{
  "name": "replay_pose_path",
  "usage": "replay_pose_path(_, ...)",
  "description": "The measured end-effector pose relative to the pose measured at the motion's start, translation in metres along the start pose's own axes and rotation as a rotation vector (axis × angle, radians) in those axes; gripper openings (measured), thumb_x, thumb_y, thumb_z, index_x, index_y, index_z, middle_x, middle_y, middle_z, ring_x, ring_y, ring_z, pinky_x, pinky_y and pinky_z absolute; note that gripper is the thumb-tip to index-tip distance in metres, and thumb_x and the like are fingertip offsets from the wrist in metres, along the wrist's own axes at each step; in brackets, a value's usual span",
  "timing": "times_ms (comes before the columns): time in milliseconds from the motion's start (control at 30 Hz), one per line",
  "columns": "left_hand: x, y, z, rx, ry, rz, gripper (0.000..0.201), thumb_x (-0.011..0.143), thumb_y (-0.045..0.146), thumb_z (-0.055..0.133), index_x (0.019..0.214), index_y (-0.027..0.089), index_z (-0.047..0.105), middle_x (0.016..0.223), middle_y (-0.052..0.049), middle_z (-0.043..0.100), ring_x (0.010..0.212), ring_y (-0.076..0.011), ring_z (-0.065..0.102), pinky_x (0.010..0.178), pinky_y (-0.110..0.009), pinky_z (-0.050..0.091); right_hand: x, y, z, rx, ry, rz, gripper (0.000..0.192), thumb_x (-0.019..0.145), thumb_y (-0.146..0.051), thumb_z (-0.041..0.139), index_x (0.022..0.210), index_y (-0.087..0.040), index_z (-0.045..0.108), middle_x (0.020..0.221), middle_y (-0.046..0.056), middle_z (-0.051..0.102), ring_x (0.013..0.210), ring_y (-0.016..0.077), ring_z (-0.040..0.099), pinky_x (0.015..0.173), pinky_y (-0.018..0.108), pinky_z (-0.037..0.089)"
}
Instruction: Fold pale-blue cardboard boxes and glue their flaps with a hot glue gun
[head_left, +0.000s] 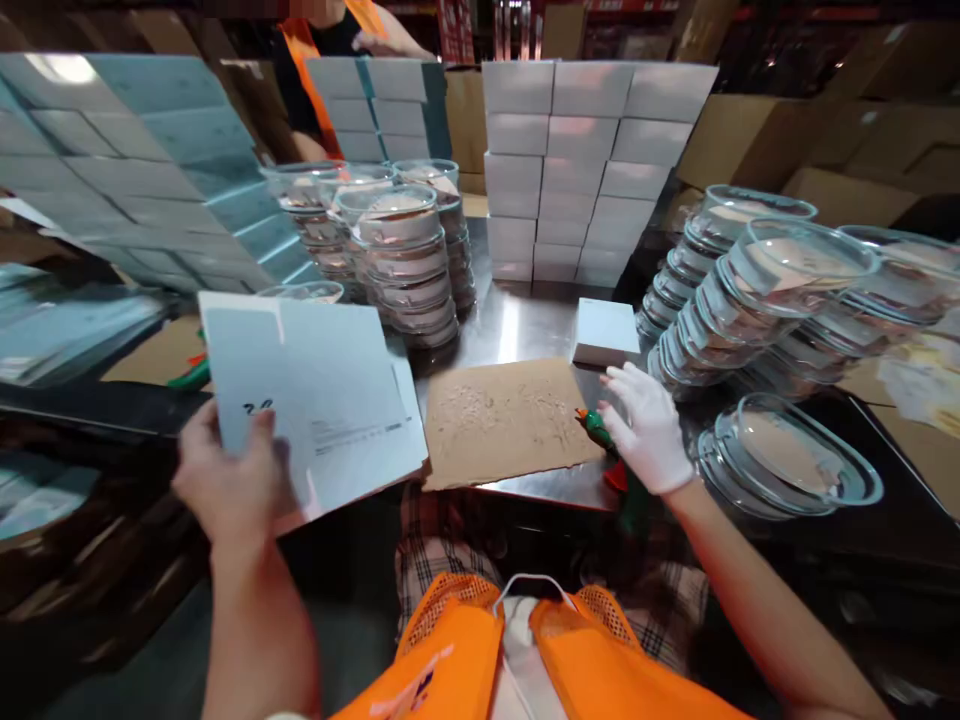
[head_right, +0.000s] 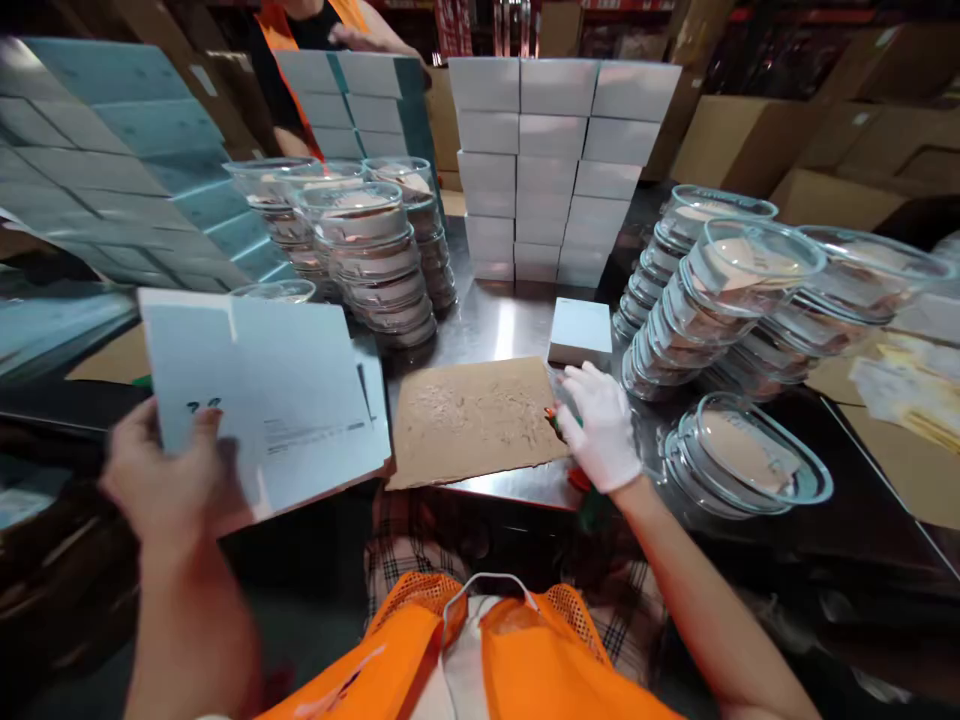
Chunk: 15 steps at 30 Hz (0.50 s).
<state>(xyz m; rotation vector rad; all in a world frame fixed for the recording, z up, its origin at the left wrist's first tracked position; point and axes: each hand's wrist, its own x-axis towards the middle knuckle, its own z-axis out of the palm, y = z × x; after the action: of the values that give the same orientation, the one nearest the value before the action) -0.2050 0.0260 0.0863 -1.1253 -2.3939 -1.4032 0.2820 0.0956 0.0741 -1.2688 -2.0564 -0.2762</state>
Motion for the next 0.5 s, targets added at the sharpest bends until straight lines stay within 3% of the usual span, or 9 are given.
replay_pose_path(33, -0.013, 0.015, -0.010, -0.100, 0.117, 0.084, 0.057, 0.093, 0.049, 0.068, 0.136, 0.012, 0.069, 0.128, -0.016, 0.077, 0.113, -0.0366, 0.075, 0.104, -0.056, 0.059, -0.012, -0.017, -0.014, 0.048, 0.044, -0.068, 0.044, 0.106, -0.031, 0.054, 0.149, -0.024, 0.062, 0.145, 0.013, 0.070, 0.145, 0.0334, 0.059, 0.120, 0.056, 0.049)
replay_pose_path(67, -0.027, 0.031, -0.017, -0.152, 0.148, 0.182, 0.054, 0.093, 0.051, 0.069, 0.131, 0.013, 0.073, 0.121, -0.014, 0.079, 0.104, -0.0312, 0.076, 0.100, -0.049, 0.061, -0.021, -0.034, -0.026, 0.081, 0.089, -0.122, 0.050, 0.105, -0.026, 0.054, 0.155, -0.027, 0.056, 0.147, 0.012, 0.069, 0.146, 0.0322, 0.059, 0.118, 0.054, 0.052)
replay_pose_path(100, -0.043, 0.047, -0.022, -0.207, 0.055, 0.253, 0.053, 0.093, 0.052, 0.071, 0.130, 0.014, 0.075, 0.115, -0.011, 0.080, 0.094, -0.0257, 0.076, 0.093, -0.042, 0.063, -0.027, -0.051, -0.036, 0.097, 0.137, -0.162, 0.056, 0.105, -0.023, 0.054, 0.160, -0.031, 0.051, 0.148, 0.011, 0.069, 0.146, 0.0313, 0.060, 0.117, 0.053, 0.053)
replay_pose_path(200, -0.095, 0.074, -0.019, -0.410, -0.511, 0.370, 0.041, 0.099, 0.048, 0.069, 0.126, 0.019, 0.077, 0.105, -0.006, 0.083, 0.084, -0.0186, 0.077, 0.078, -0.027, 0.062, -0.029, -0.089, -0.052, 0.140, 0.238, -0.166, 0.060, 0.103, -0.017, 0.058, 0.160, -0.032, 0.050, 0.142, 0.010, 0.072, 0.137, 0.0293, 0.066, 0.113, 0.050, 0.056)
replay_pose_path(267, -0.125, 0.071, -0.010, -0.501, -0.754, 0.404, 0.034, 0.102, 0.043, 0.065, 0.122, 0.019, 0.078, 0.106, -0.007, 0.085, 0.087, -0.0200, 0.081, 0.077, -0.025, 0.064, -0.026, -0.100, -0.052, 0.211, 0.238, -0.095, 0.045, 0.103, -0.018, 0.059, 0.147, -0.026, 0.062, 0.129, 0.011, 0.076, 0.122, 0.0272, 0.072, 0.105, 0.046, 0.059)
replay_pose_path(300, -0.135, 0.064, -0.006, -0.534, -0.806, 0.425, 0.032, 0.102, 0.039, 0.063, 0.121, 0.018, 0.078, 0.108, -0.008, 0.085, 0.090, -0.0213, 0.082, 0.079, -0.026, 0.065, -0.026, -0.101, -0.051, 0.261, 0.209, -0.065, 0.035, 0.104, -0.020, 0.059, 0.138, -0.024, 0.067, 0.122, 0.011, 0.078, 0.114, 0.0257, 0.074, 0.100, 0.043, 0.061)
replay_pose_path(400, -0.147, 0.039, -0.001, -0.588, -0.842, 0.593, 0.029, 0.103, 0.027, 0.059, 0.122, 0.021, 0.080, 0.116, -0.008, 0.085, 0.102, -0.0234, 0.084, 0.088, -0.027, 0.067, -0.029, -0.094, -0.047, 0.422, 0.041, -0.028, 0.016, 0.105, -0.025, 0.061, 0.115, -0.021, 0.073, 0.102, 0.007, 0.079, 0.095, 0.0217, 0.075, 0.087, 0.036, 0.062)
replay_pose_path(500, -0.139, 0.027, -0.009, -0.594, -0.819, 0.806, 0.036, 0.102, 0.017, 0.058, 0.131, 0.026, 0.077, 0.114, -0.006, 0.086, 0.100, -0.0212, 0.084, 0.087, -0.024, 0.066, -0.028, -0.085, -0.047, 0.568, -0.159, 0.058, 0.019, 0.103, -0.034, 0.063, 0.113, -0.021, 0.073, 0.105, 0.009, 0.081, 0.098, 0.0226, 0.077, 0.090, 0.035, 0.062)
